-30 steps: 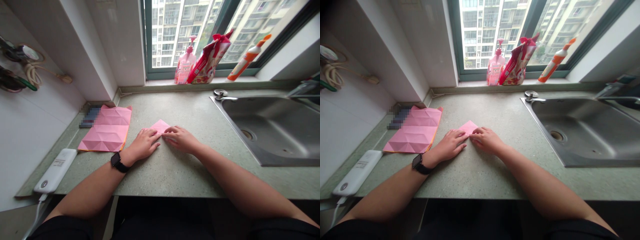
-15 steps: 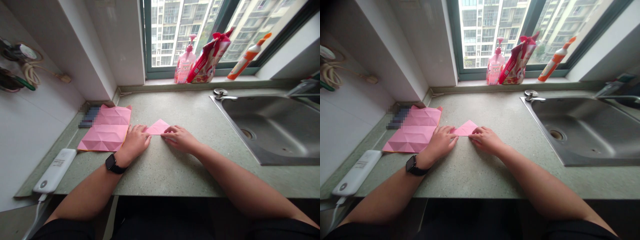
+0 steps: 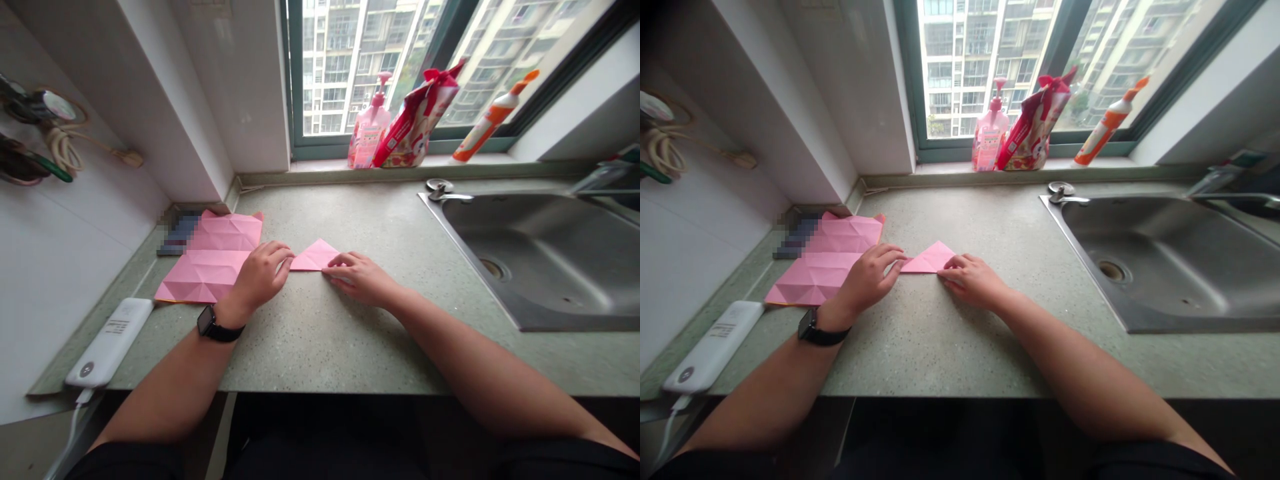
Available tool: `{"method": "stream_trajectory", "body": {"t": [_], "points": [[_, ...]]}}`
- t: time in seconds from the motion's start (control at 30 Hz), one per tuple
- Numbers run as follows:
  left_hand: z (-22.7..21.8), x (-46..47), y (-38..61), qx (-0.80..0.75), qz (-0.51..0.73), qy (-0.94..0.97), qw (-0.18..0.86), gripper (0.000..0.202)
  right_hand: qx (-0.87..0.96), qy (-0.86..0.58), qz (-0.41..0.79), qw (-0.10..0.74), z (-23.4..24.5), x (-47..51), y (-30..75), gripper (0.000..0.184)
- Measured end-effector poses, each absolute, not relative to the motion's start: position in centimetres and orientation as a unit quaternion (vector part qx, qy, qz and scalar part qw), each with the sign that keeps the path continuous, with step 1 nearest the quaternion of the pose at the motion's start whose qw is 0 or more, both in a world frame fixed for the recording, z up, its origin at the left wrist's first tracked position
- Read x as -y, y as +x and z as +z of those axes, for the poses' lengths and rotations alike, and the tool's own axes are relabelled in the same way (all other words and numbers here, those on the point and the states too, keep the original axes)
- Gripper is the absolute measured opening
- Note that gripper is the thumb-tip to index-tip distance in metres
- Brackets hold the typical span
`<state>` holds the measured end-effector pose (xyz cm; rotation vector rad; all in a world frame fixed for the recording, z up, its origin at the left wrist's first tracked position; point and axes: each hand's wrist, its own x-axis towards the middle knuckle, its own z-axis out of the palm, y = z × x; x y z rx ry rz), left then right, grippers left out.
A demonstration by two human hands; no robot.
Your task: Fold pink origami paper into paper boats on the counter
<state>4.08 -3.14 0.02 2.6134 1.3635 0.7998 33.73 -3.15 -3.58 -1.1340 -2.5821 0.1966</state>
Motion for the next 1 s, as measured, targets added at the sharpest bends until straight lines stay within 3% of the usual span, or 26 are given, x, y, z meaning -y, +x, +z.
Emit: {"method": "stream_trajectory", "body": {"t": [0.5,0.73,0.87,1.0], "points": [[-1.9,2.8,4.5,-0.41,0.132,0.897,0.105,0.03,0.911,-0.377,0.059,0.158,-3.8,2.7,34.9,0.028],[-1.7,3.0,4.8,-0.391,0.133,0.906,0.091,0.028,0.86,-0.488,-0.005,0.146,-3.6,1.5,38.4,0.023],[-1.4,3.2,4.8,-0.396,0.133,0.905,0.082,0.026,0.81,-0.549,-0.06,0.196,-3.7,1.1,39.1,0.028],[-1.3,3.4,5.0,-0.397,0.124,0.906,0.081,0.026,0.851,-0.477,-0.021,0.218,-3.8,1.9,36.8,0.029]]}}
